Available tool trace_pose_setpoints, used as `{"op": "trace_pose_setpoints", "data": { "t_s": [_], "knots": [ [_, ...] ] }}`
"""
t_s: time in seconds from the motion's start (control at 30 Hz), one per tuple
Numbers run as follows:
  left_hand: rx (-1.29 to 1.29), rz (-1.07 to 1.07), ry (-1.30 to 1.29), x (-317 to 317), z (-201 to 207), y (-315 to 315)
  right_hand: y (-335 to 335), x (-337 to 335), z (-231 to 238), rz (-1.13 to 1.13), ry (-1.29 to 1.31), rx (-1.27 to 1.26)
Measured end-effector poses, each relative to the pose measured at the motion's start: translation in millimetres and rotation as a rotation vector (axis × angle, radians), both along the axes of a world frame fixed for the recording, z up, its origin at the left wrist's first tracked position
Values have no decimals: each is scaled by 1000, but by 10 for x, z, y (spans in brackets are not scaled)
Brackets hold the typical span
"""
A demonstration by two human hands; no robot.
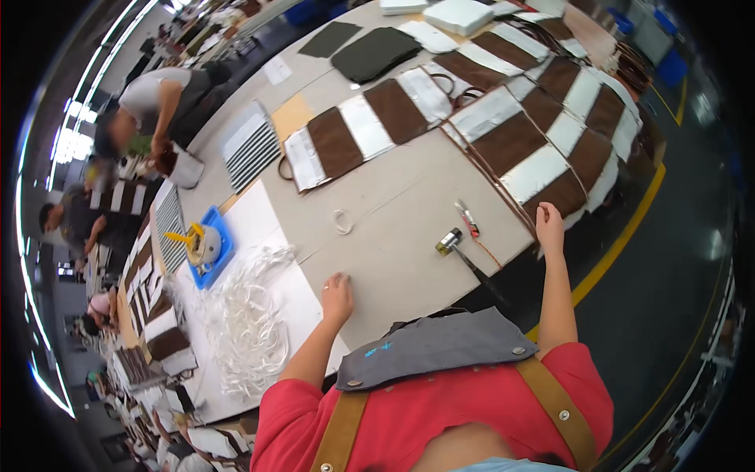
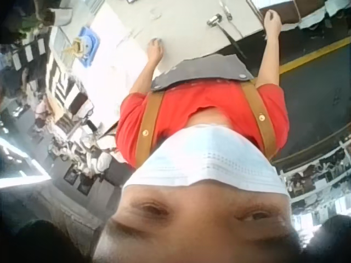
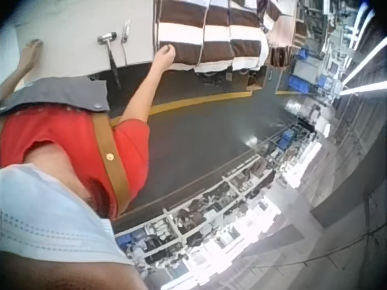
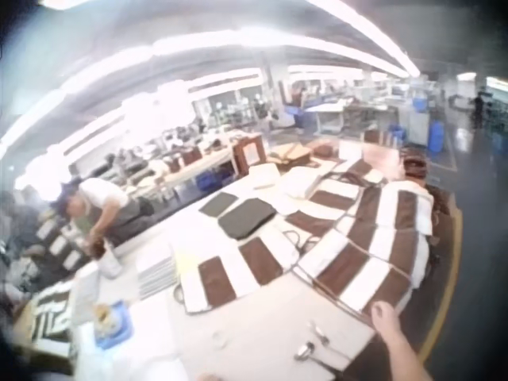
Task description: The person assembles brown and white striped tote bags at a factory workstation. They use a hammer to secure metal fasteners, fold and align fabric panels, and attach white straps to the bag handles. The person repeatedly flips and adjusts the bags while working on multiple units.
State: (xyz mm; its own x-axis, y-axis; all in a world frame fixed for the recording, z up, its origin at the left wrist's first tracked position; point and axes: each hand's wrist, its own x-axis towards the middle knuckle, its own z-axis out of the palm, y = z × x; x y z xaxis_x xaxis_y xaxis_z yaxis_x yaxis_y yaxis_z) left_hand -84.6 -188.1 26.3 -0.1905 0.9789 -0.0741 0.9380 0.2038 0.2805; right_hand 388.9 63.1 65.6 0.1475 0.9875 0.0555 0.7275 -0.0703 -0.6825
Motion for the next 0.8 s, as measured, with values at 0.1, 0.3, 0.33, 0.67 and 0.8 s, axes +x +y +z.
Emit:
{"op": "trace_pose_setpoints", "data": {
  "t_s": [0.1,0.3,0.33,0.67,0.8],
  "knots": [
    [-35,136,-22,190,-15,-185,491,-605,-151,223,-30,59],
    [-76,242,30,481,-227,-145,1250,-1494,-549,451,-190,105],
    [-78,244,15,465,-215,-178,1244,-1644,-553,469,-177,41],
    [78,352,0,91,-112,210,1433,-2351,-550,608,-374,65],
    [136,345,27,-117,-226,520,1474,-2531,-632,707,-337,112]
  ]
}}
